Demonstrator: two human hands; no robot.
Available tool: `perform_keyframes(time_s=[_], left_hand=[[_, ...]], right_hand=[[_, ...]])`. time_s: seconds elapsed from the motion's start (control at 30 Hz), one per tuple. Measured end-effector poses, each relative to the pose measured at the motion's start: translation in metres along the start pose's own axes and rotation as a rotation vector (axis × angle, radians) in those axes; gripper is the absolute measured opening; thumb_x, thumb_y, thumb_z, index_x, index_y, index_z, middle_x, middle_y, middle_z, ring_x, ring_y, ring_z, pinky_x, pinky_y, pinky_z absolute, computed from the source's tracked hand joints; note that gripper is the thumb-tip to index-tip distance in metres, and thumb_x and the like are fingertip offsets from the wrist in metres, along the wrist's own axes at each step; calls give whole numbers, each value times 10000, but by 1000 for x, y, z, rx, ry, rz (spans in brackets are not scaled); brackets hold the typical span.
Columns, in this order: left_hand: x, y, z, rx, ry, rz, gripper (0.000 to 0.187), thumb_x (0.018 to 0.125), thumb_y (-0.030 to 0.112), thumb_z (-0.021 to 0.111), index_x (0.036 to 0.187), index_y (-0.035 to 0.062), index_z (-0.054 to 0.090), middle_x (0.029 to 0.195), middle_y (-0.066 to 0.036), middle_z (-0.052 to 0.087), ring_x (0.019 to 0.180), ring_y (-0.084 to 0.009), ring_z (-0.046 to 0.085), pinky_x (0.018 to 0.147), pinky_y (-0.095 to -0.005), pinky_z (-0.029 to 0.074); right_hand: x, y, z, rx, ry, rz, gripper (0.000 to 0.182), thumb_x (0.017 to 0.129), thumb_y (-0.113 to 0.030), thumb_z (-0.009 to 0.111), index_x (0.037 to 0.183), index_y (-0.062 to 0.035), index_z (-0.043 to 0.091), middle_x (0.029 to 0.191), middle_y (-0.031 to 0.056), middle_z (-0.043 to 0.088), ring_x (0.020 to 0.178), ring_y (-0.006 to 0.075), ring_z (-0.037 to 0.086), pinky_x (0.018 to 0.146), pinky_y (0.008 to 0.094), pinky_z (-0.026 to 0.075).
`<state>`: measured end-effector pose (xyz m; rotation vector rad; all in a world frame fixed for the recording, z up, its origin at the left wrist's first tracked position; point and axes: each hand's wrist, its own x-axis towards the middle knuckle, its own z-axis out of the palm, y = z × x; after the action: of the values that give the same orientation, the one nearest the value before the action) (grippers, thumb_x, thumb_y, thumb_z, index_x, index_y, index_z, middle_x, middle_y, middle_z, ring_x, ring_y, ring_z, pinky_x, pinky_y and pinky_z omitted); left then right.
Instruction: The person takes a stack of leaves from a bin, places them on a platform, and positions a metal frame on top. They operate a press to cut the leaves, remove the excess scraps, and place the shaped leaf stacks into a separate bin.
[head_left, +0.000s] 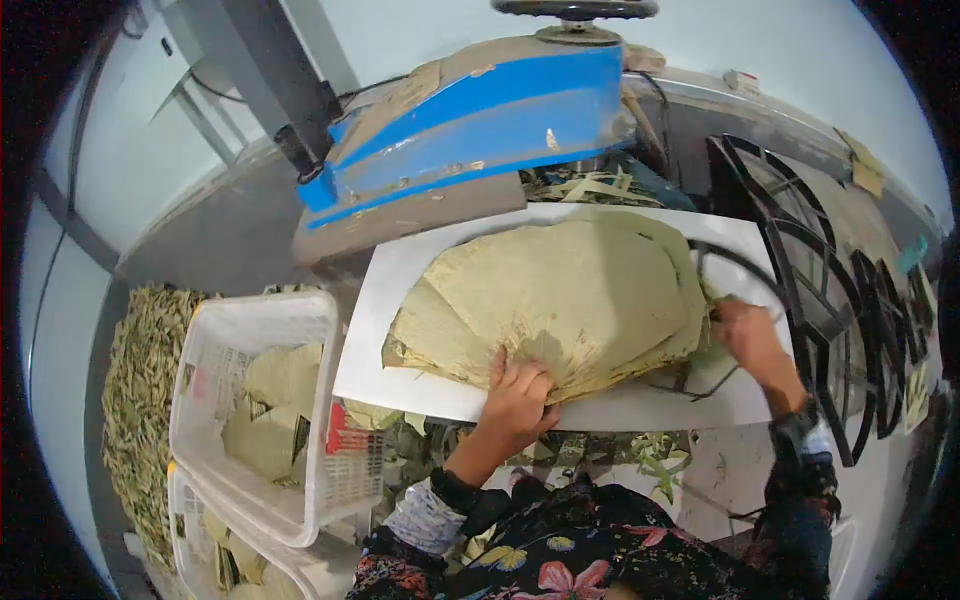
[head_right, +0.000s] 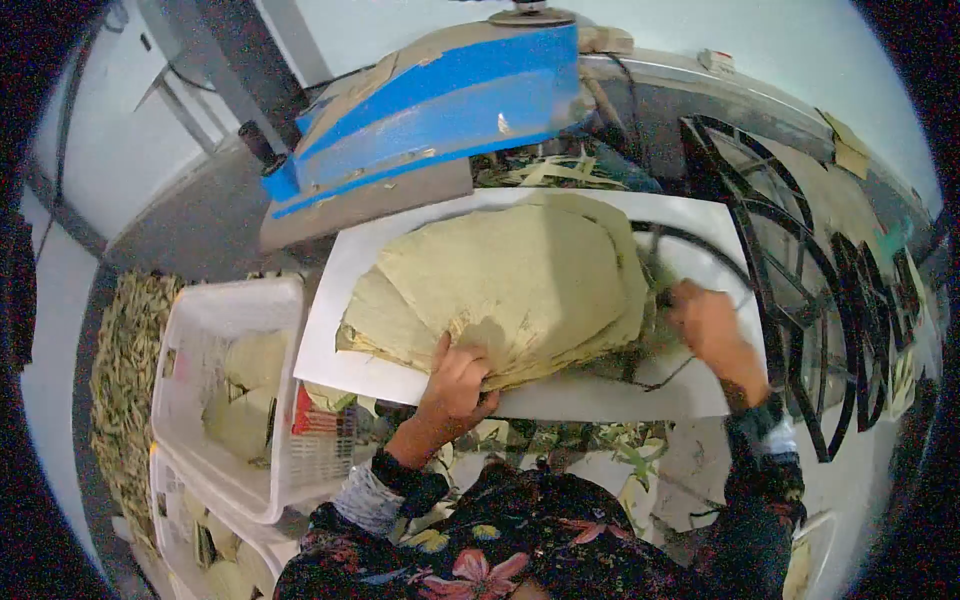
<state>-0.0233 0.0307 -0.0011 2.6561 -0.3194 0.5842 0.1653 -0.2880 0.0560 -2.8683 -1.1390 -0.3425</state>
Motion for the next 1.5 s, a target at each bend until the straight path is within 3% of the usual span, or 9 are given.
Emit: perform_keyframes(time_s=[0.17, 0.37, 0.53, 0.57, 0.87, 1.07, 1.13, 1.23, 1.5], left_hand=[[-1, 3, 0, 2, -47, -14, 426, 607, 199, 722, 963, 53, 540, 1026, -124, 508, 1099, -303, 465, 1057, -565, 189], [-3, 0, 4, 3, -6, 25, 497, 558, 213, 754, 977, 58, 535, 1045, -115, 501, 1073, -314, 483, 1054, -588, 175], [-8, -11, 26, 7, 158, 88, 355, 571, 187, 683, 888, 102, 547, 973, -65, 539, 1012, -264, 508, 987, -648, 236], [-8, -10, 24, 15, 161, 82, 355, 571, 187, 683, 888, 102, 547, 973, -65, 539, 1012, -264, 508, 987, -648, 236], [-15, -6, 10, -68, 31, 52, 395, 662, 118, 603, 1053, 73, 576, 992, -106, 575, 959, -265, 560, 996, -586, 283], [-34, 1, 14, -57, 109, 66, 389, 694, 155, 619, 1074, 90, 566, 964, -115, 568, 902, -296, 569, 928, -552, 347], [-31, 14, -4, 108, 73, 19, 454, 664, 136, 556, 1113, 62, 562, 1102, -121, 530, 1036, -265, 517, 912, -410, 387], [-31, 21, -11, 159, 119, 7, 451, 663, 156, 562, 1105, 73, 567, 1115, -85, 512, 1055, -237, 483, 872, -357, 390], [-24, 13, -1, 184, 122, 27, 423, 650, 202, 590, 1059, 93, 586, 1055, -45, 498, 997, -204, 468, 803, -343, 399]], right_hand=[[-2, 39, -76, -271, 257, 215, 260, 798, -166, 591, 1048, -96, 580, 963, 132, 620, 824, 331, 605, 666, 422, 490], [25, -18, -128, 321, 547, 261, 280, 832, -103, 589, 1083, 20, 579, 991, 189, 618, 909, 282, 606, 814, 329, 458], [75, -110, -96, 563, 96, -136, 273, 805, -153, 618, 1030, 1, 606, 942, 186, 627, 873, 344, 594, 772, 399, 466], [86, -126, -84, 607, 80, -219, 243, 774, -92, 648, 991, 14, 617, 885, 182, 626, 819, 314, 606, 722, 353, 468], [143, -154, -4, 654, -231, -312, 275, 769, -188, 650, 956, 14, 637, 904, 197, 630, 848, 350, 602, 744, 389, 474], [145, -146, 2, 608, -194, -366, 291, 768, -207, 648, 956, 14, 638, 899, 198, 630, 827, 350, 609, 733, 396, 479], [145, -142, 8, 580, -194, -334, 285, 769, -205, 646, 943, 21, 637, 889, 197, 630, 827, 350, 606, 730, 397, 479], [143, -140, 10, 554, -106, -392, 267, 777, -200, 640, 939, 12, 637, 878, 195, 629, 810, 352, 601, 721, 393, 478], [132, -135, 37, 437, -3, -447, 281, 811, -231, 591, 1013, -36, 614, 826, 152, 593, 736, 332, 592, 664, 415, 473]])
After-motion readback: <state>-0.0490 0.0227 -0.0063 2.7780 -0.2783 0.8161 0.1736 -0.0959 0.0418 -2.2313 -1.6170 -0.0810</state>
